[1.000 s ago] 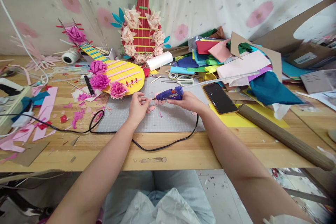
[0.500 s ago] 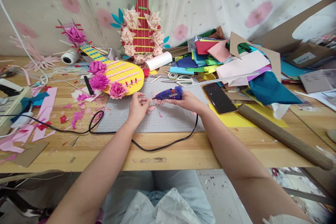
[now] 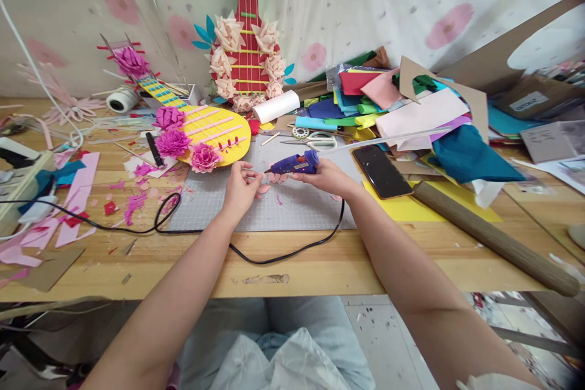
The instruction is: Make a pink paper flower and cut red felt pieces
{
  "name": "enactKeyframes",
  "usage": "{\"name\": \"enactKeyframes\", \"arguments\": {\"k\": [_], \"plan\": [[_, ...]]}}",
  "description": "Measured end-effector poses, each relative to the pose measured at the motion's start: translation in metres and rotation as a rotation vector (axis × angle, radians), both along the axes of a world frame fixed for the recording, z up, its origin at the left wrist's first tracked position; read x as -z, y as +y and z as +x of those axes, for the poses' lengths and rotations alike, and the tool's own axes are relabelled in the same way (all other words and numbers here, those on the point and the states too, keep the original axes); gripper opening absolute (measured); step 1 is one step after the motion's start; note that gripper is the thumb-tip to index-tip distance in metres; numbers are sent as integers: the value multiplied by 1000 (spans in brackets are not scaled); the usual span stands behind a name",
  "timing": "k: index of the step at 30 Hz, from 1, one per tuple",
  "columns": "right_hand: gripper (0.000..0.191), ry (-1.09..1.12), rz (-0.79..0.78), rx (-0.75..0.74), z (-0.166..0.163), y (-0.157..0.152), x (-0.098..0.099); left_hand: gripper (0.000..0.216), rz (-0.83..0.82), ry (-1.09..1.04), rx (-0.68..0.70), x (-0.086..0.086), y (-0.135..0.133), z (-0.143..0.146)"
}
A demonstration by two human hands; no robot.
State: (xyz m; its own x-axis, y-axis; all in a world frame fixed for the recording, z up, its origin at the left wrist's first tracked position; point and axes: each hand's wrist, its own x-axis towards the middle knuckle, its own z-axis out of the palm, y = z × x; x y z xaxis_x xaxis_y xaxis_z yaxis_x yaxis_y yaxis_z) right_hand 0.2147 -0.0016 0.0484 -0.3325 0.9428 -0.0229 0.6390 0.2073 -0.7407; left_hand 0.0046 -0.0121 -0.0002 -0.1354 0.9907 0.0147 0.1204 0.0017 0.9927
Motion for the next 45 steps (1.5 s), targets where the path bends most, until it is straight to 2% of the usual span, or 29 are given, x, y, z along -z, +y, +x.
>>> {"name": "enactKeyframes", "arguments": {"k": [14, 18, 22, 27, 33, 38, 40, 42, 44, 45], "plan": [[44, 13, 3, 0, 6, 0, -4, 39, -6, -54, -34, -1, 2, 0], [46, 70, 57, 145, 18, 8, 3, 39, -14, -82, -61, -3, 3, 0], [49, 37, 131, 386, 29, 24, 23, 35, -33, -137, -55, -4, 4, 0], [54, -62, 117, 448, 32, 36, 40, 29, -31, -184, -66, -7, 3, -2], [51, -224, 228, 401, 38, 27, 25, 32, 9, -248, -52, -7, 3, 1], [49, -473, 337, 461, 54, 4, -10, 33, -21, -307, 32, -10, 1, 3], [46, -510, 177, 400, 54, -5, -24, 33, -51, -310, 56, -12, -1, 3], [43, -468, -19, 221, 47, -9, -30, 34, -75, -314, 66, -14, -2, 3], [40, -320, -87, 38, 32, -7, -23, 35, -80, -327, 61, -14, -2, 3], [37, -214, -55, 18, 22, -4, -15, 35, -75, -332, 55, -14, -1, 3]]}}
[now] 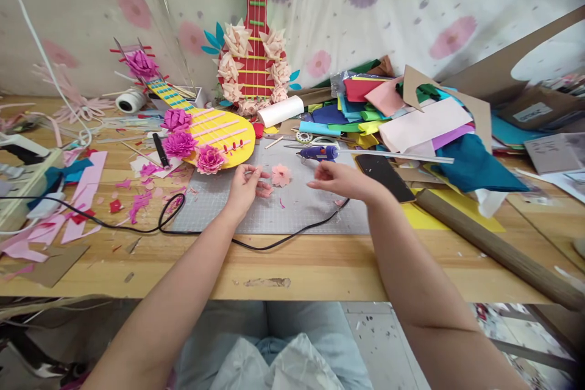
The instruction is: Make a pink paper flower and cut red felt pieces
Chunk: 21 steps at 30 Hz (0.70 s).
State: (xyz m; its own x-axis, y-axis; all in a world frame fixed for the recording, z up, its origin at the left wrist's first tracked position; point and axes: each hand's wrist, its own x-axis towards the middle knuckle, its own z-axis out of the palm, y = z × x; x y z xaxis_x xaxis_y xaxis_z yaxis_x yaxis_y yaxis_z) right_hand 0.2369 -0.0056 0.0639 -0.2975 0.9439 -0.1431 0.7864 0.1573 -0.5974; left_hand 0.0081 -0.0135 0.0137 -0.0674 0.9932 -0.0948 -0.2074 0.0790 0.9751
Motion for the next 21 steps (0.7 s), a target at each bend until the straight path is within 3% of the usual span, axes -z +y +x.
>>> {"name": "enactKeyframes", "arguments": {"k": [3, 8, 12, 16, 21], "plan": [[42, 281, 115, 122, -29, 16, 31, 35, 24, -9, -28, 2, 1, 0], [40, 441, 75, 175, -57, 36, 64, 33, 97, 24, -66, 0, 0, -3], [31, 503, 81, 220, -63, 36, 66, 29, 149, 71, -43, 0, 0, -3], [31, 728, 7, 199, -63, 33, 62, 24, 202, 155, -50, 5, 2, -2], [36, 897, -44, 149, -63, 28, 62, 30, 176, 87, -36, 6, 2, -3]]}}
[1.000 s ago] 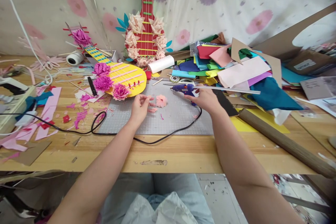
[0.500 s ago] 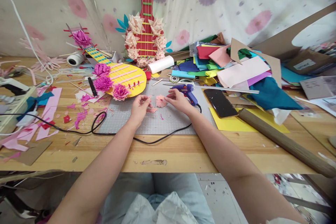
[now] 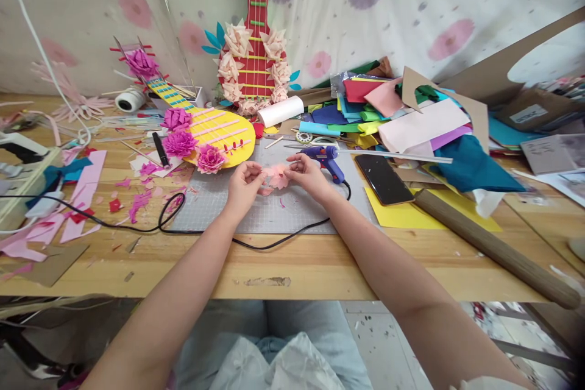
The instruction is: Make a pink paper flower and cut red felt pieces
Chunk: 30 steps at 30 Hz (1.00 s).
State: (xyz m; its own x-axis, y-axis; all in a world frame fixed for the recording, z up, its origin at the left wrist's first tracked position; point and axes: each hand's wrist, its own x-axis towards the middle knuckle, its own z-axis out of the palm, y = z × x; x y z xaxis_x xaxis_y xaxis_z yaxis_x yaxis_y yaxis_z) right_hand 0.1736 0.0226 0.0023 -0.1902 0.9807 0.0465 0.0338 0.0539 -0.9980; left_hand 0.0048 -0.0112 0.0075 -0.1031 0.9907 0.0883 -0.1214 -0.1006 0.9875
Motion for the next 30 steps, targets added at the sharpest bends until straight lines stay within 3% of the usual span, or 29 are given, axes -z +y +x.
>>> {"name": "enactKeyframes", "arguments": {"k": [8, 30], "plan": [[37, 42, 61, -14, -3, 0, 8, 41, -85, 29, 73, -3, -3, 0], [37, 67, 49, -44, -3, -1, 5, 46, -188, 92, 53, -4, -3, 3]]}}
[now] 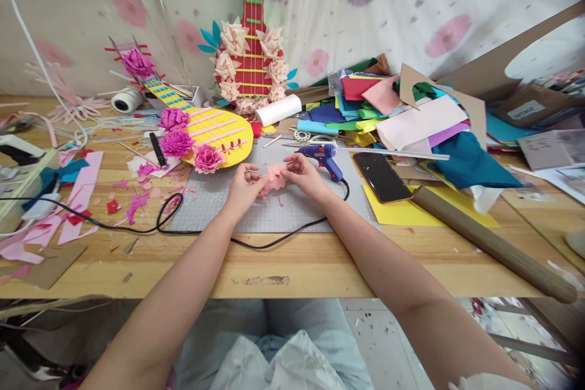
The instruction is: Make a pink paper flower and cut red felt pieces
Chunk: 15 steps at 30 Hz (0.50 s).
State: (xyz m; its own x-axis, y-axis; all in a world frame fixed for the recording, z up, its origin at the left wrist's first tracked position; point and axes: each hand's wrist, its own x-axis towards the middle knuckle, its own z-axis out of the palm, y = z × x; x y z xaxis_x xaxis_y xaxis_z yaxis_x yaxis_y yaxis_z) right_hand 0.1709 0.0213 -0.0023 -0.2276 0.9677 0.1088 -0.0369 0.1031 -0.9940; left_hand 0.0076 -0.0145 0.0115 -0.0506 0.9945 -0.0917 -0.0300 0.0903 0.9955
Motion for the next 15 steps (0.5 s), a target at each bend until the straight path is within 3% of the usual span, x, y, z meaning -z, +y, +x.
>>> {"name": "enactKeyframes", "arguments": {"k": [15], "plan": [[35, -31, 10, 19, -2, 0, 1, 42, 1, -16, -45, -2, 0, 2]]}}
